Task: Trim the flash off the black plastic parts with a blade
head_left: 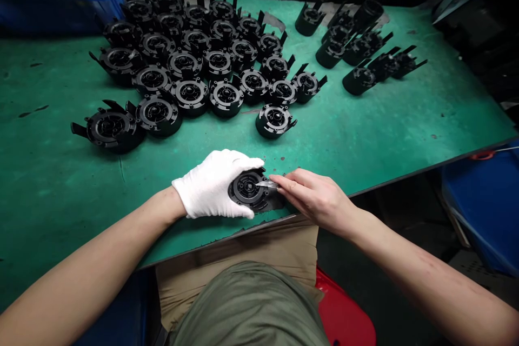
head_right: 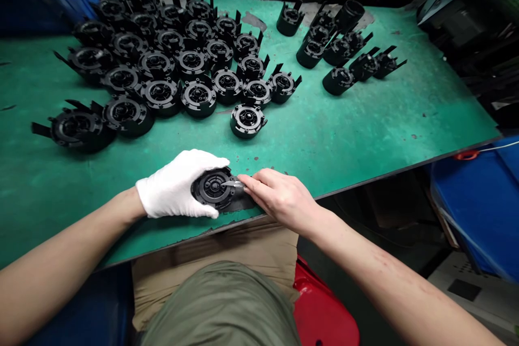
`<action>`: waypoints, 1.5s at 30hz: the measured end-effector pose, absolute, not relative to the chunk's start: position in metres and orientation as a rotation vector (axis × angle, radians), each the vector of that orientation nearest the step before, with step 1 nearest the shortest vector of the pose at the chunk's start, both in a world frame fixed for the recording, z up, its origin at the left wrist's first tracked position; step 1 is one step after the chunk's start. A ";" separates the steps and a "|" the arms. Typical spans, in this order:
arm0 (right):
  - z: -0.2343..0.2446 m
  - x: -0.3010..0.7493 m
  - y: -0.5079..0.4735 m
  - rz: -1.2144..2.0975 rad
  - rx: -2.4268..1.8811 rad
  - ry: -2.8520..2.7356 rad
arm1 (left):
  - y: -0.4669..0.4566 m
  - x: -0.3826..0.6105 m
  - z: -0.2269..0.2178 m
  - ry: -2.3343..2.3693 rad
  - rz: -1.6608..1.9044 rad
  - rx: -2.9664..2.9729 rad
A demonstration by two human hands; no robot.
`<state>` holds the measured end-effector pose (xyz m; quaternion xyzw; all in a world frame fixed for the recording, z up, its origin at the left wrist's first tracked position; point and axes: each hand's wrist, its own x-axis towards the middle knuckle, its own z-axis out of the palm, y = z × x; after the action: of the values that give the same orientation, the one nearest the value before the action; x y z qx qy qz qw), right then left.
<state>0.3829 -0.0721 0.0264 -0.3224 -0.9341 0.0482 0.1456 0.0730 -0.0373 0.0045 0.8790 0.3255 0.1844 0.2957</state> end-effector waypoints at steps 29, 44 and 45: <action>0.047 0.385 -0.056 -0.067 -0.703 -2.853 | -0.037 0.073 0.008 0.840 0.493 2.333; 0.058 0.365 -0.098 -0.259 -0.927 -2.834 | -0.038 0.077 0.012 0.886 0.482 2.348; 0.059 0.364 -0.101 -0.255 -0.946 -2.839 | -0.039 0.077 0.012 0.884 0.495 2.348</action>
<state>0.3635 -0.1009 0.0590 -0.3142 -0.9430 -0.0848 0.0690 0.0773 -0.0389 0.0123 0.8792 0.3312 0.1855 0.2880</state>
